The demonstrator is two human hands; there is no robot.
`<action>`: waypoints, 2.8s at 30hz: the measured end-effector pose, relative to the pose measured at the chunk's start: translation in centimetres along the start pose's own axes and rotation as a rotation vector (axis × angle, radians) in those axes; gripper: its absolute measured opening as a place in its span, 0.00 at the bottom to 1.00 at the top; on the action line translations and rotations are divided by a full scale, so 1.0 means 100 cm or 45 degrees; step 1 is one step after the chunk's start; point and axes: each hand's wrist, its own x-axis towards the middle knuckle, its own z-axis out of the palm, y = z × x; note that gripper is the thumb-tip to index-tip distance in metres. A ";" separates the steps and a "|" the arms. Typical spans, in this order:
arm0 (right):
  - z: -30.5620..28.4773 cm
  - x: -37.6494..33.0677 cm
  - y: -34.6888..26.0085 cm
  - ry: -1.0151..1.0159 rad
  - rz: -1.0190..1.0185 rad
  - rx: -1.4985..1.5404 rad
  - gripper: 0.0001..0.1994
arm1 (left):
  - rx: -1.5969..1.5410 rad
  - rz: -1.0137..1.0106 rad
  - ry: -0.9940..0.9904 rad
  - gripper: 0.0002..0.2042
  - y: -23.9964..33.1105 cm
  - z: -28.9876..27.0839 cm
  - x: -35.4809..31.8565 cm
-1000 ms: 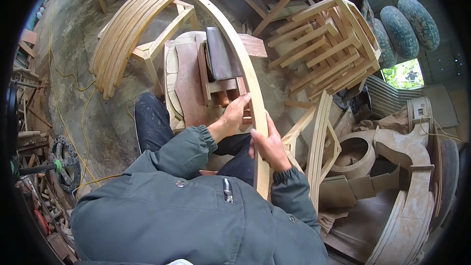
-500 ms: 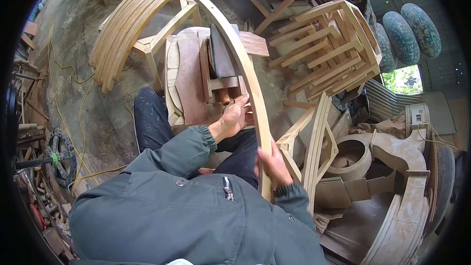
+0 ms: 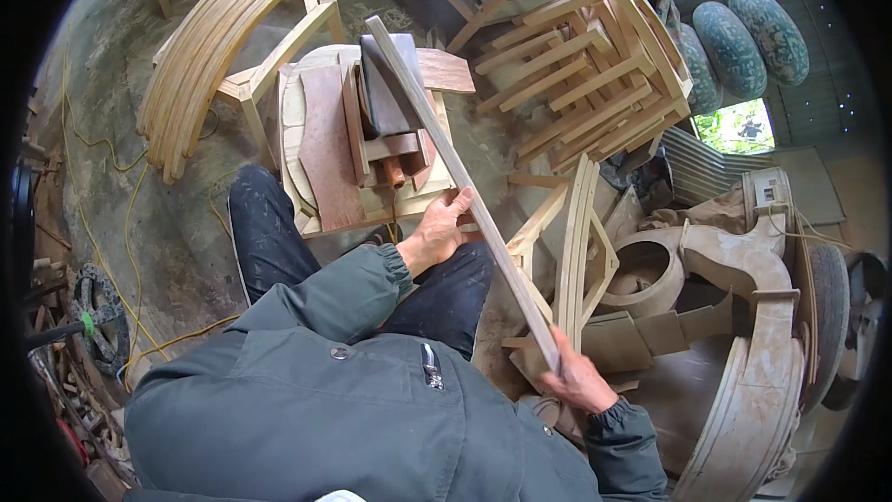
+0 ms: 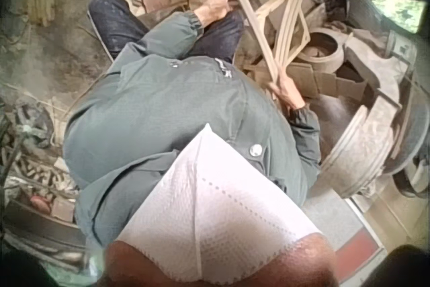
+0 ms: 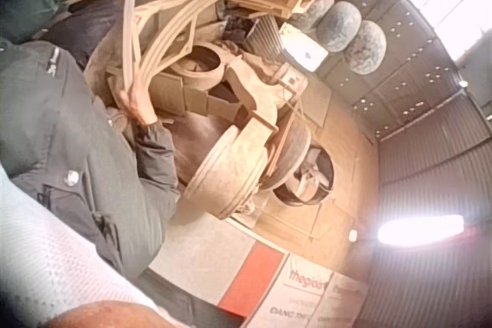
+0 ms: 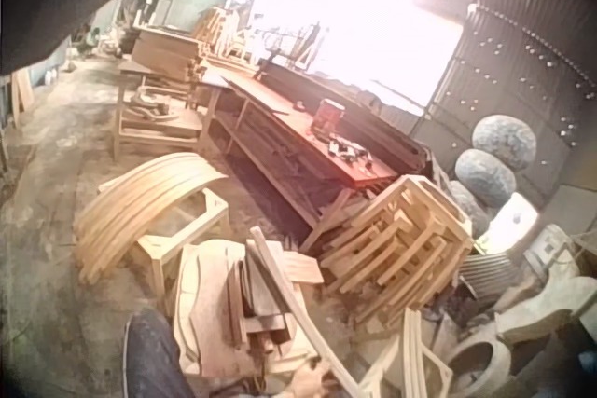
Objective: Sanding curved wooden chair components using a stationary belt sanding machine.
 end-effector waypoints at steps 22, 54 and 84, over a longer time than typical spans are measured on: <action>-0.160 0.193 -0.213 0.464 -0.530 -0.618 0.39 | 0.208 0.161 -0.002 0.24 0.098 0.018 0.017; -0.086 0.098 -0.085 0.718 -0.584 -0.609 0.40 | 2.587 1.321 -0.395 0.37 0.168 0.023 0.011; -0.252 -0.182 -0.136 1.316 -0.265 -1.671 0.30 | 2.167 1.767 -0.253 0.17 0.171 0.112 -0.033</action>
